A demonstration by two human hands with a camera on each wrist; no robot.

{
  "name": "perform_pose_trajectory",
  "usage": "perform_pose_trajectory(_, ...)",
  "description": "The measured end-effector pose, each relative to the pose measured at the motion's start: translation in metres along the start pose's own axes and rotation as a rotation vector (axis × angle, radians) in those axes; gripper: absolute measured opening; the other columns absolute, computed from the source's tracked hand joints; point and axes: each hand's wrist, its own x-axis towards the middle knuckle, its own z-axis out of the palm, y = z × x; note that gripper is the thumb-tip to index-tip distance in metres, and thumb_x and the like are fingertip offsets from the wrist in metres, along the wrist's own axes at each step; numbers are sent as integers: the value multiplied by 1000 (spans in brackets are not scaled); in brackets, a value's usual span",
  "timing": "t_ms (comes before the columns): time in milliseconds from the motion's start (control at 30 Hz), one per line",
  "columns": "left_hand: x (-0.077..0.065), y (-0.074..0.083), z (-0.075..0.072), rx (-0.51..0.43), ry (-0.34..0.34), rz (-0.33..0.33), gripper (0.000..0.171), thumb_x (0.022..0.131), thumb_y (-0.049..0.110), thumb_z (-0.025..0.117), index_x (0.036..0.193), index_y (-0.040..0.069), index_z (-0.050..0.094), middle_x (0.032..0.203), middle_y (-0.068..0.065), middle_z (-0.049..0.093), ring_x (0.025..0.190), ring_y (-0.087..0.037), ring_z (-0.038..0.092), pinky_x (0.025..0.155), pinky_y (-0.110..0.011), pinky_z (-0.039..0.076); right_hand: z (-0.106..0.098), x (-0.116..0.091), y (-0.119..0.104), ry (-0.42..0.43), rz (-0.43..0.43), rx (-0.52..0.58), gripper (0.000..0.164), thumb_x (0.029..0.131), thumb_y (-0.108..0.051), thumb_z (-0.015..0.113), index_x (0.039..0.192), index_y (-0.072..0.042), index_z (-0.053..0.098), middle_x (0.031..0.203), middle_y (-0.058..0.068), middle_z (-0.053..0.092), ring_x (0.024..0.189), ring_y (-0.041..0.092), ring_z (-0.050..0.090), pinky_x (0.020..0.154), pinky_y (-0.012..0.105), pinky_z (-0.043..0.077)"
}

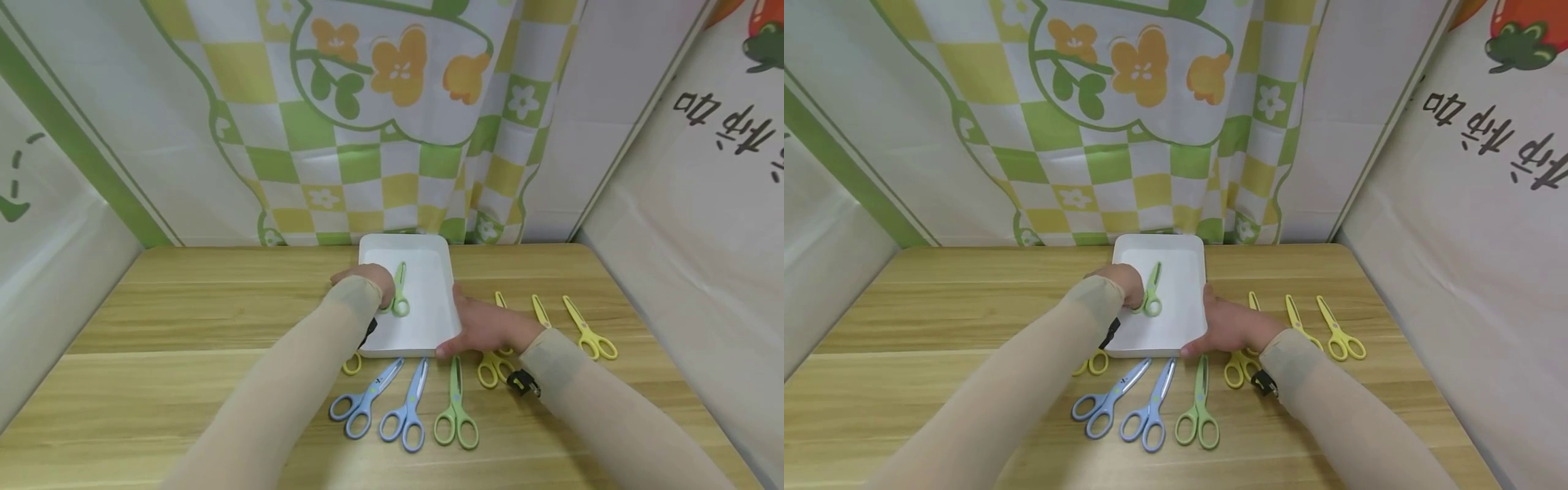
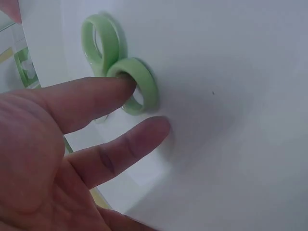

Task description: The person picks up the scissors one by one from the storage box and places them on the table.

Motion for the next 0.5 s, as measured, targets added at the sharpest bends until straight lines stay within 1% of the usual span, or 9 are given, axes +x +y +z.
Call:
perform_pose_trajectory(167,-2,-2,0,-31,8,-16,38,97,26,59,131,11,67,147,-11,50,134,-38,41,106,-68,24,0,0,0,-3,13,1,139,78,-52,82,149,11,-19,156,38,7,142,41,26,113,48,26)
perform_pose_trajectory(267,-1,-2,1,-41,17,-25,34,96,24,60,126,12,70,145,-11,51,131,-37,43,105,-68,26,0,0,-1,-7,16,-1,139,78,-52,82,149,11,-19,156,37,6,142,40,25,113,48,25)
perform_pose_trajectory(367,-1,-1,1,-56,21,-38,27,96,22,57,115,12,74,137,-9,57,121,-34,49,100,-61,35,0,-1,-1,-9,21,-2,140,77,-53,82,149,11,-19,156,38,6,142,40,25,114,48,25)
perform_pose_trajectory(433,-1,-1,1,-54,23,-40,26,97,23,57,114,12,73,135,-8,58,118,-32,50,97,-58,37,-1,-1,-1,-9,24,-5,140,77,-54,82,149,11,-19,156,38,7,142,40,25,113,48,25)
perform_pose_trajectory(500,-2,-1,1,-57,24,-39,29,98,24,54,118,11,71,135,-9,58,118,-33,50,96,-58,37,-1,-1,-2,-7,31,-10,140,77,-55,82,149,11,-19,156,37,7,142,40,26,113,48,26)
